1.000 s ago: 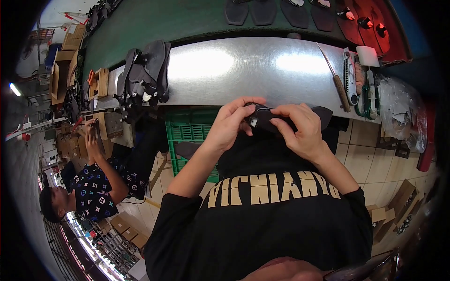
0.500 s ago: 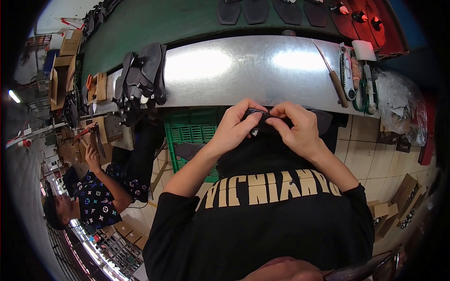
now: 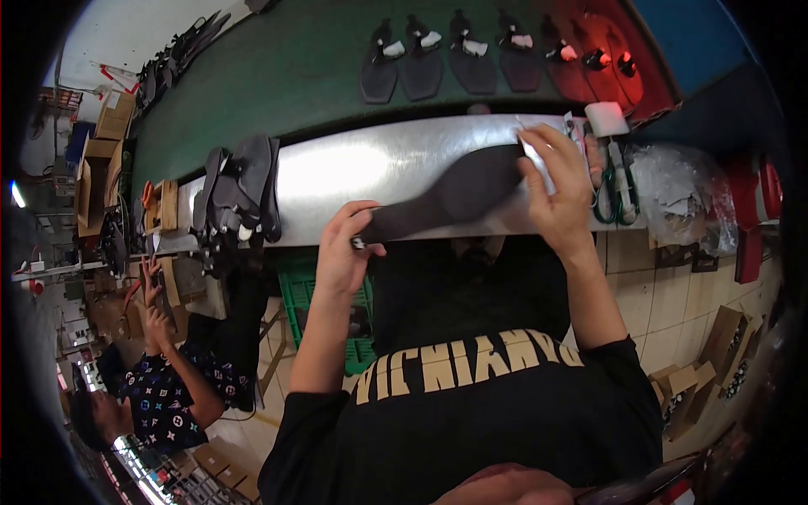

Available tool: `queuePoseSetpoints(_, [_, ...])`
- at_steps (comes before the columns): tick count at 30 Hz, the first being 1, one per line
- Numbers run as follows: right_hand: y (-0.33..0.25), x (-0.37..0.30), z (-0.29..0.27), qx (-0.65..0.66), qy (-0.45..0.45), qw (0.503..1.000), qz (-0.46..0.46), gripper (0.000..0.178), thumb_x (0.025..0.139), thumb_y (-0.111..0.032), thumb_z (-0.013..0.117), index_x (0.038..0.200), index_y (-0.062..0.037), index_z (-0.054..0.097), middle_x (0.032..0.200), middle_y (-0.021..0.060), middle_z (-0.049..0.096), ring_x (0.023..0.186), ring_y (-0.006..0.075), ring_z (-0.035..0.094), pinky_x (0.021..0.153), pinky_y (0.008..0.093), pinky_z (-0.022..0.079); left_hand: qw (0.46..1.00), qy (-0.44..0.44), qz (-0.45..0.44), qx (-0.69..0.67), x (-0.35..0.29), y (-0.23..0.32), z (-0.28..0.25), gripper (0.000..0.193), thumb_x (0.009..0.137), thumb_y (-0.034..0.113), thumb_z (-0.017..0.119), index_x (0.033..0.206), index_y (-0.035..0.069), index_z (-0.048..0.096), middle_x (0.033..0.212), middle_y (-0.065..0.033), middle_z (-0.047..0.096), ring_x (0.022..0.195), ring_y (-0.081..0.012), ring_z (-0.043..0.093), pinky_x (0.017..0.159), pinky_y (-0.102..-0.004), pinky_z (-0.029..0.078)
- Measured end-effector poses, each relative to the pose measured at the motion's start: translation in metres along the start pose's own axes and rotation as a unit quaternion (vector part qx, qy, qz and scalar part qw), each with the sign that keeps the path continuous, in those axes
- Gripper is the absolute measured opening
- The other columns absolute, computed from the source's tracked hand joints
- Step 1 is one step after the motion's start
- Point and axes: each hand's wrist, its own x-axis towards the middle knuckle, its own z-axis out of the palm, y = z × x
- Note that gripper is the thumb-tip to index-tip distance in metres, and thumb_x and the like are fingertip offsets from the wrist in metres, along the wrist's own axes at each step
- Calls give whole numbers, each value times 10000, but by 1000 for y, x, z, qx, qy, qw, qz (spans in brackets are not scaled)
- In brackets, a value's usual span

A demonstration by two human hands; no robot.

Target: Manually assemble and trim components of sandals or shoes at a manufacturing workbench.

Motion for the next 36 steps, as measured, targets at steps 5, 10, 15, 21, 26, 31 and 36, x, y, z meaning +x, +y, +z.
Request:
queuePoseSetpoints(5, [56,-37,17,-329,-103,935,85,297,816,-131,677,1107,-75,673,936,109,583,1002,282,531,877,468,396,977,78,-82,-181,22,-42,-36,357,953,214,576,1234,-2,530,1215,-158,614,1030,-303,672,680,-268,563])
queuePoseSetpoints(10, [40,-48,18,-56,-113,989,78,240,840,-27,614,1074,-50,664,885,102,599,899,281,564,788,399,448,936,81,-135,-315,31,-52,-21,344,913,233,624,1170,20,542,1137,-132,641,1002,-287,676,628,-247,532])
queuePoseSetpoints(15, [-48,-63,44,412,-333,805,269,498,942,-30,486,1435,-88,444,744,11,592,617,47,488,583,200,418,912,79,-211,-342,25,-56,10,336,880,284,681,1120,72,580,1041,-67,676,906,-217,680,517,-221,459])
queuePoseSetpoints(21, [-62,-81,68,476,-284,749,363,498,945,-11,507,1436,-74,455,714,10,587,624,64,503,620,203,421,914,111,-164,-356,17,-64,28,245,926,299,615,1034,80,600,896,-68,669,793,-177,648,464,-210,431])
queuePoseSetpoints(26, [-57,-95,77,409,-223,838,285,424,956,-1,497,1380,-10,511,735,-11,535,647,73,490,626,206,424,943,119,-99,-296,13,-77,31,173,896,290,639,921,126,588,807,-6,646,631,-95,547,471,-220,392])
queuePoseSetpoints(31, [-53,-84,60,482,-261,741,389,427,970,-34,504,1397,-36,499,739,-6,557,612,51,482,567,183,403,940,111,-128,-297,8,-76,41,183,892,310,632,910,136,581,796,-4,641,579,-108,507,465,-225,367])
queuePoseSetpoints(36, [-53,-84,60,532,-271,671,440,482,979,-87,534,1447,-66,423,745,15,594,527,43,479,444,167,352,931,72,-137,-331,19,-79,36,206,898,329,604,906,123,598,887,-104,678,570,-144,496,461,-231,352])
